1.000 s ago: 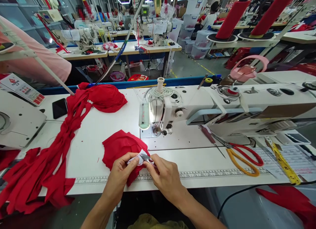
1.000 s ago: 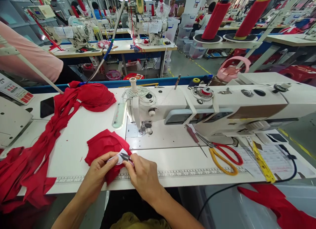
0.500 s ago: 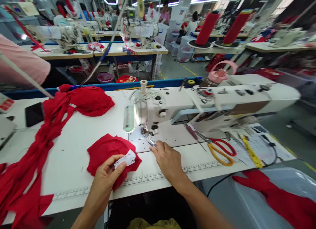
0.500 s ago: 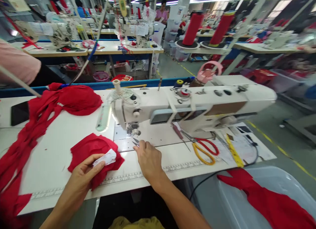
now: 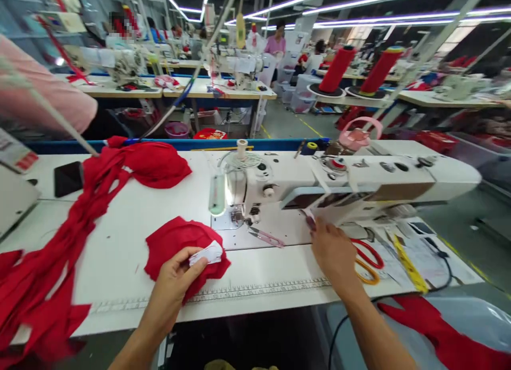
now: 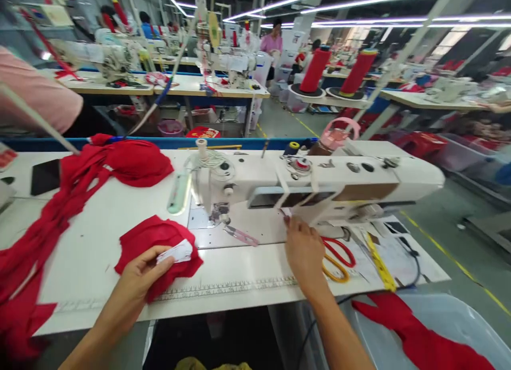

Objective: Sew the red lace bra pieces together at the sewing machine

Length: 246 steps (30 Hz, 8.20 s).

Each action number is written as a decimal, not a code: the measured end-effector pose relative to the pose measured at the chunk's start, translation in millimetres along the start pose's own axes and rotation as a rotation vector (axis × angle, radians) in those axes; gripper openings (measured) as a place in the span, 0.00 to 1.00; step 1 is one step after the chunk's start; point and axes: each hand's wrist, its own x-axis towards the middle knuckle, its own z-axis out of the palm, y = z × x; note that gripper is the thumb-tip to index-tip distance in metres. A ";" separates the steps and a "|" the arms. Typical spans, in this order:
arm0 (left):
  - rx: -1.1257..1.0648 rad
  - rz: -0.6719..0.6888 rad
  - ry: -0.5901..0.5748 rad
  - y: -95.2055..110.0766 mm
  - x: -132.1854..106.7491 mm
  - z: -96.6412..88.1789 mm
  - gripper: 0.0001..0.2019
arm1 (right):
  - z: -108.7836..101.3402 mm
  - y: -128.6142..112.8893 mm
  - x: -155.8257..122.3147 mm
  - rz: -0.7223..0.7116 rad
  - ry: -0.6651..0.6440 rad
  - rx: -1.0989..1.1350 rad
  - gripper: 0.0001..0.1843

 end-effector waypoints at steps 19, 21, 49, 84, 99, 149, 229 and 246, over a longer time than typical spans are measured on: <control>-0.032 0.071 -0.089 -0.6 -6.5 -2.5 0.15 | -75.4 -91.5 -85.0 -0.235 -0.456 1.823 0.12; -0.035 0.064 -0.082 -0.4 -7.2 -3.5 0.16 | -75.7 -105.5 -85.1 -0.336 -0.411 1.656 0.07; 0.030 0.108 -0.025 4.2 -14.3 3.9 0.15 | -68.0 -123.4 -94.6 -0.578 -0.004 1.071 0.18; 0.229 0.246 -0.207 2.7 -17.7 -6.2 0.15 | -73.9 -150.3 -52.2 -0.799 0.199 1.161 0.13; 0.508 0.280 -0.101 -1.3 -22.7 -9.1 0.16 | -57.6 -152.1 -48.6 -0.408 0.451 0.933 0.12; 1.243 1.203 0.114 0.6 17.4 -15.4 0.18 | -52.8 -58.7 -46.9 -0.674 0.238 0.877 0.14; 1.339 1.176 -0.069 -44.0 -2.9 1.3 0.11 | -24.0 -89.4 -29.2 -0.972 0.062 0.765 0.08; 1.165 1.040 -0.144 -41.6 4.6 3.4 0.14 | -30.3 -89.6 -30.4 -0.749 0.084 1.156 0.14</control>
